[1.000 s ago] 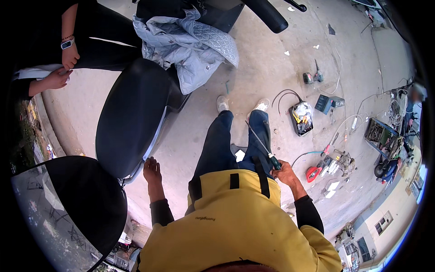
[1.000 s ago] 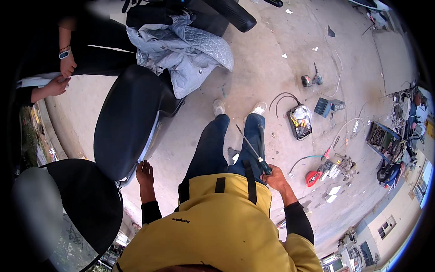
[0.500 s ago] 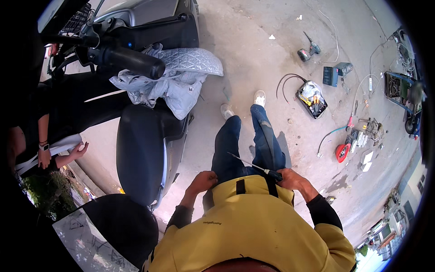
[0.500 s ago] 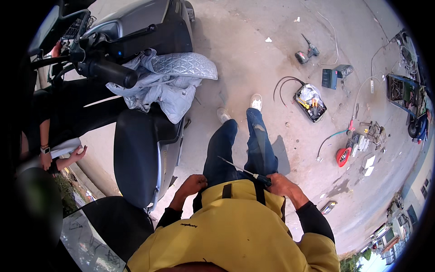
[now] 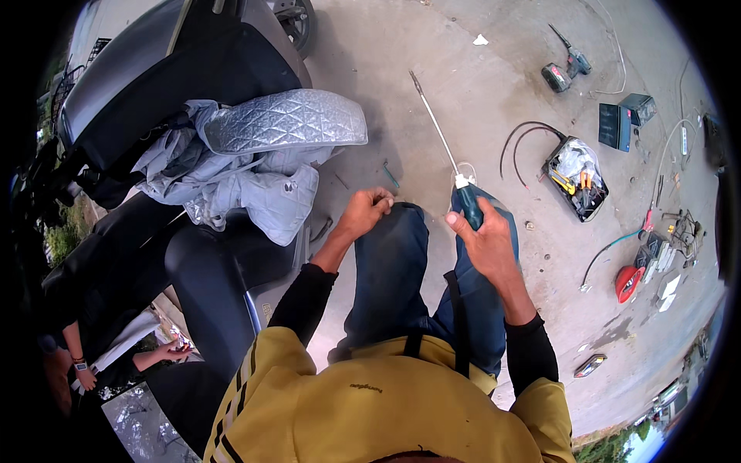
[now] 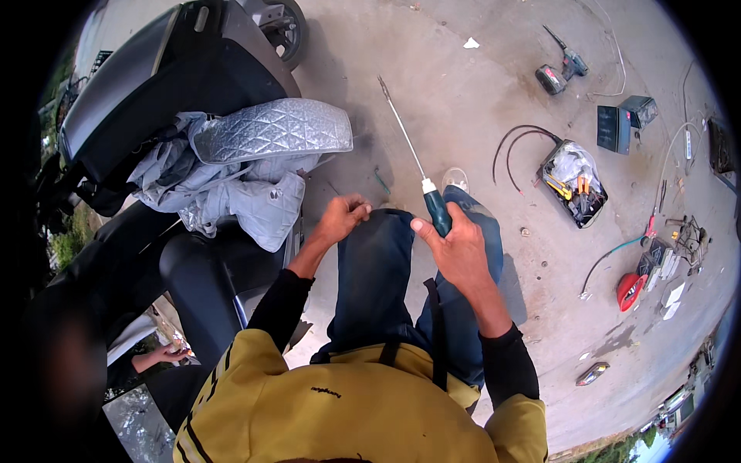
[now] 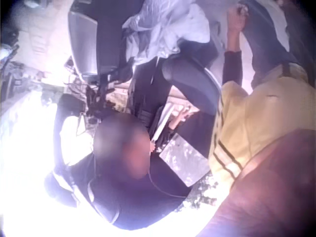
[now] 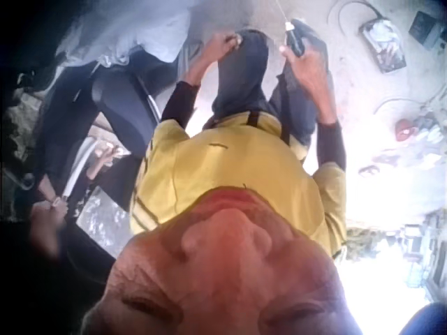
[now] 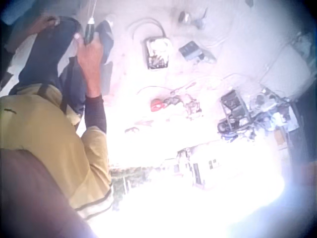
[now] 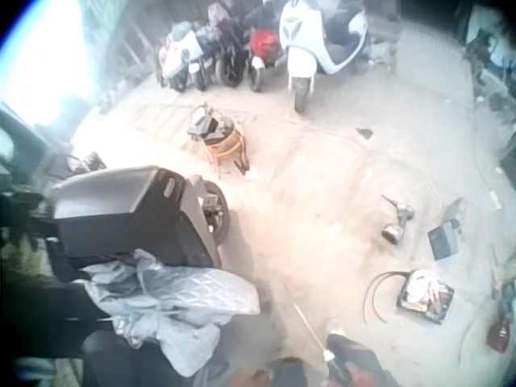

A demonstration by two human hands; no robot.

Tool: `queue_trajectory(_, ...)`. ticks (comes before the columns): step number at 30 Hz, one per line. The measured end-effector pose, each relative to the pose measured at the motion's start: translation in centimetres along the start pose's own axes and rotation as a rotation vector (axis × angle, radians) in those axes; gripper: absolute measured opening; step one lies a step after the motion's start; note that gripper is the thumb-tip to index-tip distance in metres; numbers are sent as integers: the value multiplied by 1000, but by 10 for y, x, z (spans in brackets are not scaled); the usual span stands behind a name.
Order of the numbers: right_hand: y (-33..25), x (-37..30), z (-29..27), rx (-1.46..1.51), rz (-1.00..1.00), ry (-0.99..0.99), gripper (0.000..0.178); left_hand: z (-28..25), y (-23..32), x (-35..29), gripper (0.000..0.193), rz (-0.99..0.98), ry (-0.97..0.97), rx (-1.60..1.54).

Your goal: The person uses a screwdriver to remove screws from the scooter's under-seat storage compartment and seat. After removing the screws, the person closes the compartment and moves to the front of the scooter, briefly handling the handlebars and basket.

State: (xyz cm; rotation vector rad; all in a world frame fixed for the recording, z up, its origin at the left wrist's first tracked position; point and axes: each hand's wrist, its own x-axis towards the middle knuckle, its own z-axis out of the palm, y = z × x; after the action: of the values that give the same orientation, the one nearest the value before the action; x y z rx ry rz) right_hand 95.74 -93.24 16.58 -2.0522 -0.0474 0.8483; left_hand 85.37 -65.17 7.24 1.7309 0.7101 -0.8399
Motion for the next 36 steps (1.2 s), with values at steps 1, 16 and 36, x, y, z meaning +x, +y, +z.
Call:
queue_trajectory(1,18,51,22,218,66,13,46,1,-22,79,19,68,82,59)
queue_trajectory(16,191,294,146,715,-34,247,34,3,-217,644,31,99,508,553)
queue_trajectory(36,68,151,390,156,-1006,-359,51,-72,-362,-25,11,495,1703,289)
